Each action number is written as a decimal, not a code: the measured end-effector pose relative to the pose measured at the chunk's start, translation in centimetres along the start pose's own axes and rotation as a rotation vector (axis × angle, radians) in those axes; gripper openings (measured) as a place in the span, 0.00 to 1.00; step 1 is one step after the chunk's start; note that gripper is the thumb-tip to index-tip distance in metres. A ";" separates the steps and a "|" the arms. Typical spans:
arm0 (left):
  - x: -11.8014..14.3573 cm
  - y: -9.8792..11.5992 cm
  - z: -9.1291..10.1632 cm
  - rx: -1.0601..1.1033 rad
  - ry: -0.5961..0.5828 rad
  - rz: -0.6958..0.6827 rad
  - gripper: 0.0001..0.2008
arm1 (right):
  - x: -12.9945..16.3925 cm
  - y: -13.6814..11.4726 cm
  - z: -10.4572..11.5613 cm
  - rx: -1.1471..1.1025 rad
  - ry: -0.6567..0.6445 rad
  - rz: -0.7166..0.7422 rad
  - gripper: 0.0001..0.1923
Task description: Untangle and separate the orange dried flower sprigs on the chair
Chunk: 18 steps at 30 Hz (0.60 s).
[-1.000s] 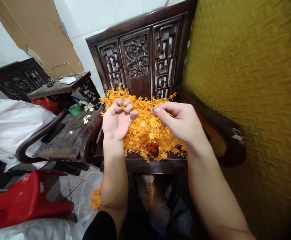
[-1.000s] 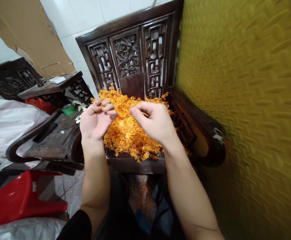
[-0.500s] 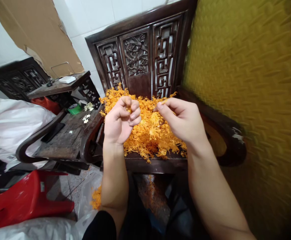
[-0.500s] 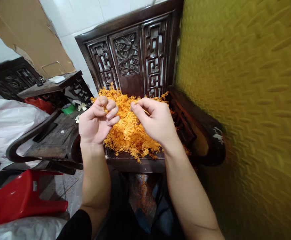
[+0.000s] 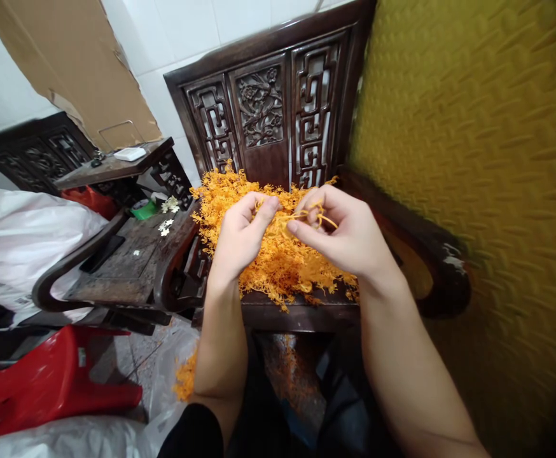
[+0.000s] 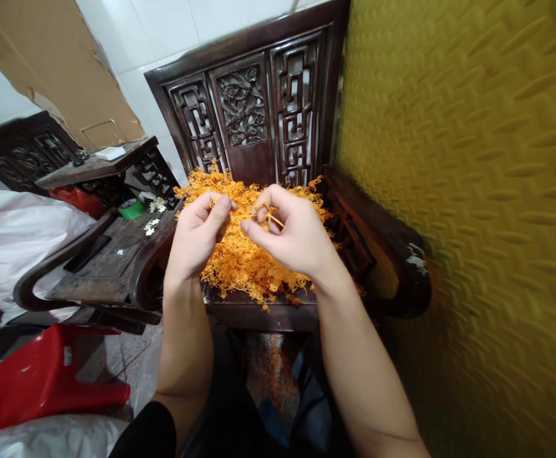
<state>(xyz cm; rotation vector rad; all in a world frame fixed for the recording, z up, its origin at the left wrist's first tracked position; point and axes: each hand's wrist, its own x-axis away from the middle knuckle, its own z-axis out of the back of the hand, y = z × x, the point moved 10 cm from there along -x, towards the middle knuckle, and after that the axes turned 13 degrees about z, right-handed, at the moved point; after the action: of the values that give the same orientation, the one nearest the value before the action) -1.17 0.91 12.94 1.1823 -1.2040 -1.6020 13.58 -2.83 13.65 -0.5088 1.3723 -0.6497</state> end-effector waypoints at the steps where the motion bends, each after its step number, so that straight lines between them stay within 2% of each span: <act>1: 0.0 0.0 0.1 0.017 0.015 -0.006 0.17 | 0.0 0.0 -0.3 -0.013 -0.026 -0.008 0.15; 5: 0.2 0.2 0.1 0.036 0.016 -0.023 0.16 | 0.2 0.3 -1.2 -0.050 -0.088 -0.046 0.13; 8: 0.3 0.4 -0.1 0.039 -0.002 -0.028 0.16 | 0.1 0.0 -1.6 0.009 -0.140 -0.014 0.10; 11: 0.5 0.5 -0.4 0.032 -0.032 -0.036 0.16 | 0.0 -0.3 -1.4 0.062 -0.131 0.008 0.10; 14: 0.7 0.8 -0.5 -0.017 -0.040 -0.048 0.16 | 0.0 0.0 -1.2 0.100 -0.122 -0.041 0.12; 18: 1.2 1.3 -0.8 -0.122 -0.055 -0.050 0.16 | 0.3 0.0 -0.9 0.130 -0.131 -0.069 0.09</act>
<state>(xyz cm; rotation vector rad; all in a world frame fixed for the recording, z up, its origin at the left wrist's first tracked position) -0.60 -0.76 13.80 1.1050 -1.1028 -1.7302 12.70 -3.01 13.26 -0.4874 1.1857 -0.7441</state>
